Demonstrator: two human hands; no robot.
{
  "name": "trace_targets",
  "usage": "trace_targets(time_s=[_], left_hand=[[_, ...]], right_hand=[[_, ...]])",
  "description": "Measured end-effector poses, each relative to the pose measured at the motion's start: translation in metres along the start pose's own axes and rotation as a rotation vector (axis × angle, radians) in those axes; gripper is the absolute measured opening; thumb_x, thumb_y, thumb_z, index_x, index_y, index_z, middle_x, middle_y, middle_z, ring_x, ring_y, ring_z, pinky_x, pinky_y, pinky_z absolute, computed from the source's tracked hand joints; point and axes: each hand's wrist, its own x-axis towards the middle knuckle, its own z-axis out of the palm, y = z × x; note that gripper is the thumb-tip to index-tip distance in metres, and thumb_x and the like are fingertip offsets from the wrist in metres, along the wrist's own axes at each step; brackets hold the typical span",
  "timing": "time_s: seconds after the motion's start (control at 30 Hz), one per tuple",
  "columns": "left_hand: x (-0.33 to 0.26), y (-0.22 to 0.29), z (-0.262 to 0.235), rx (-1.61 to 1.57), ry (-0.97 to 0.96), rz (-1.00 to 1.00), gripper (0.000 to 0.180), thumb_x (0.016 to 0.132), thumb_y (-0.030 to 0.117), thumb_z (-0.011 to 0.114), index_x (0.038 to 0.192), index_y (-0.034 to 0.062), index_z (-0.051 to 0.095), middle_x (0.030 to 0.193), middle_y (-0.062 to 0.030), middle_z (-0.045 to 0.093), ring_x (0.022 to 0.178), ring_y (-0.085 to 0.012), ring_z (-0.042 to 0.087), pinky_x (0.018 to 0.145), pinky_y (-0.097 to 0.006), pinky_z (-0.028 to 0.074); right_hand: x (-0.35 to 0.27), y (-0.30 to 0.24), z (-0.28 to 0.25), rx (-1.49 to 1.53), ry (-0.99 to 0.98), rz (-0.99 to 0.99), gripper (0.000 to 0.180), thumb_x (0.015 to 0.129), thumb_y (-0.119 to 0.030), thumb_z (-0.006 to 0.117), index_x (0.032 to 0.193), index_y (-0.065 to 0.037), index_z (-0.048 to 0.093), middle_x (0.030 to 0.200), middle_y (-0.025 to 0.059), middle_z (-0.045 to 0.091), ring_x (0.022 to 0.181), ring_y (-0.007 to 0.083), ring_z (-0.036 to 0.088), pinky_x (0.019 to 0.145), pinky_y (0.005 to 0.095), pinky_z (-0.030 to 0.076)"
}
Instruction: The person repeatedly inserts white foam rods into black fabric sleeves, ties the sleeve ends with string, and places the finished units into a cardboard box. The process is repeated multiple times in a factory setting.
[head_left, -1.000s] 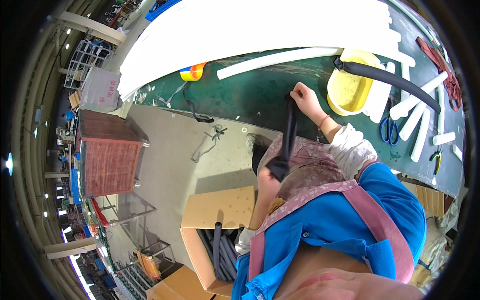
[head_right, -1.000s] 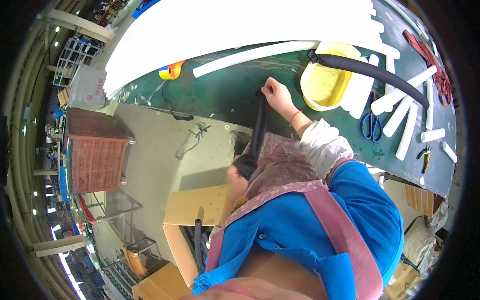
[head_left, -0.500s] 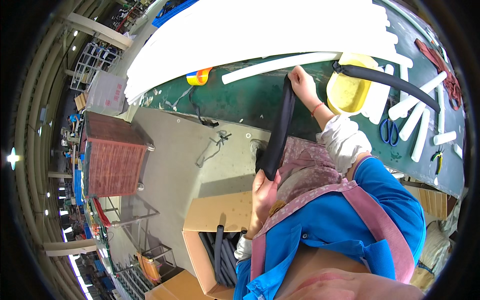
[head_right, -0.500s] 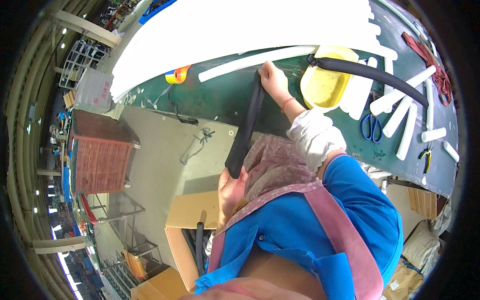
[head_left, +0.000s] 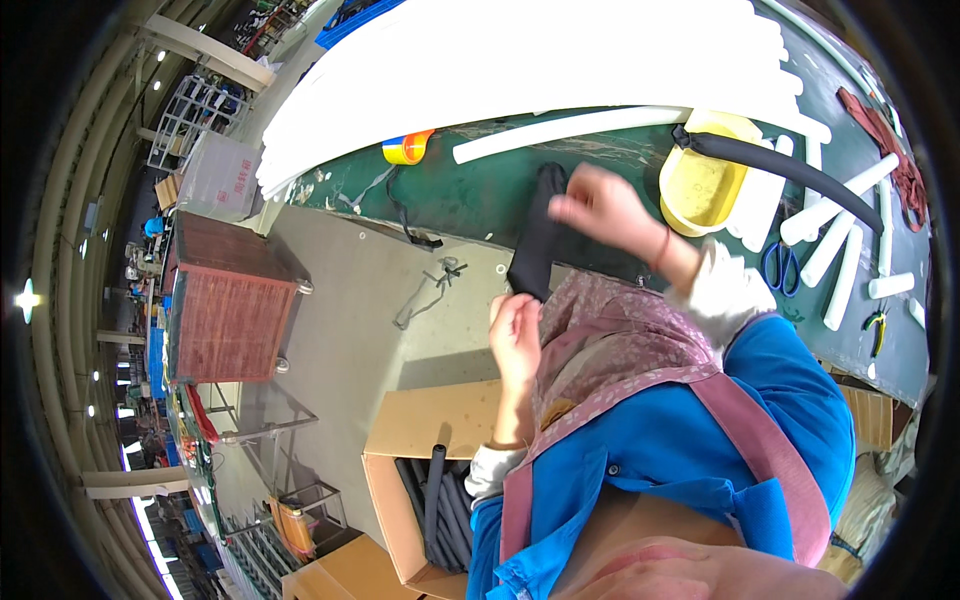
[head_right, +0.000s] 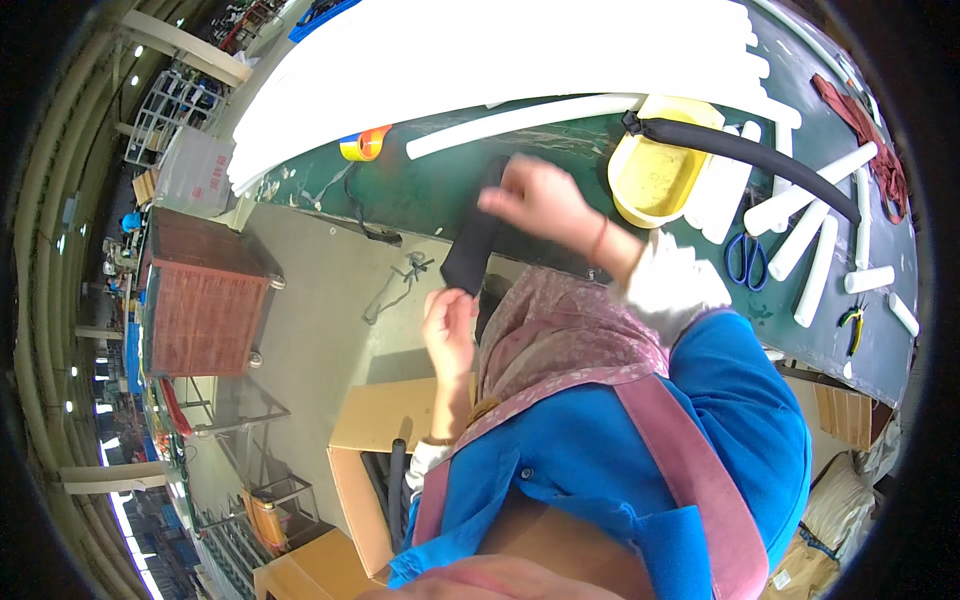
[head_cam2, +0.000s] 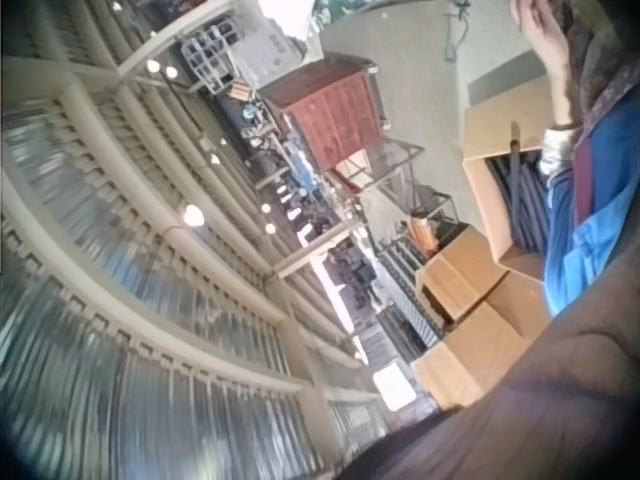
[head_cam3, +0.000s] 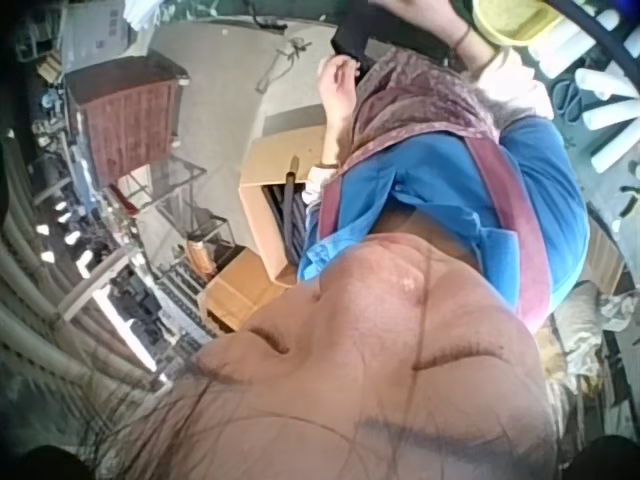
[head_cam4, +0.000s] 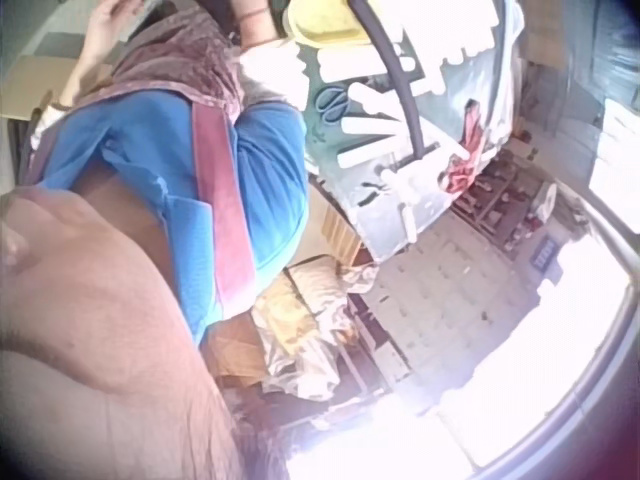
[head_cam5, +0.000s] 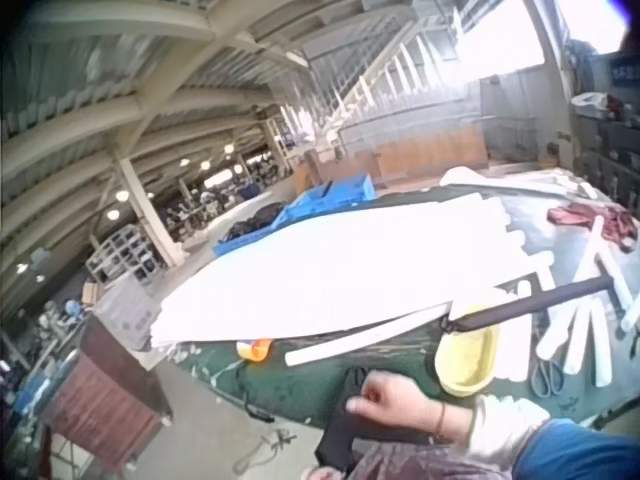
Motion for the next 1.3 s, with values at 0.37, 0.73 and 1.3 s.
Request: trace_targets(time_s=[0.37, 0.73, 1.3], left_hand=[[0.010, -0.012, 0.035, 0.448, 0.046, 0.191, 0.010, 0.084, 0.001, 0.057, 0.093, -0.0017, 0.062, 0.100, -0.0178, 0.058, 0.084, -0.0289, 0.060, 0.070, -0.034, 0.049], [-0.007, -0.010, 0.002, 0.449, -0.288, -0.059, 0.028, 0.075, -0.007, 0.043, 0.091, 0.0004, 0.064, 0.130, -0.0187, 0.052, 0.103, -0.0323, 0.061, 0.082, -0.034, 0.049], [-0.074, -0.037, -0.052, -0.301, -0.505, -0.720, 0.026, 0.077, 0.002, 0.049, 0.098, 0.0020, 0.065, 0.105, -0.0202, 0.063, 0.115, -0.0221, 0.052, 0.091, -0.031, 0.042]], right_hand=[[-0.067, -0.016, 0.035, 0.034, -0.142, -0.292, 0.010, 0.078, -0.009, 0.059, 0.073, -0.002, 0.054, 0.066, 0.0135, 0.053, 0.061, 0.0331, 0.056, 0.055, 0.0406, 0.046], [-0.099, -0.027, 0.060, 0.000, -0.208, -0.394, 0.009, 0.074, -0.011, 0.057, 0.069, -0.006, 0.052, 0.065, 0.0095, 0.054, 0.060, 0.0278, 0.058, 0.054, 0.0395, 0.046], [-0.143, -0.043, 0.069, 0.553, -0.794, -0.033, 0.021, 0.087, -0.017, 0.055, 0.079, 0.001, 0.059, 0.073, 0.0226, 0.059, 0.066, 0.0367, 0.059, 0.059, 0.0409, 0.045]])
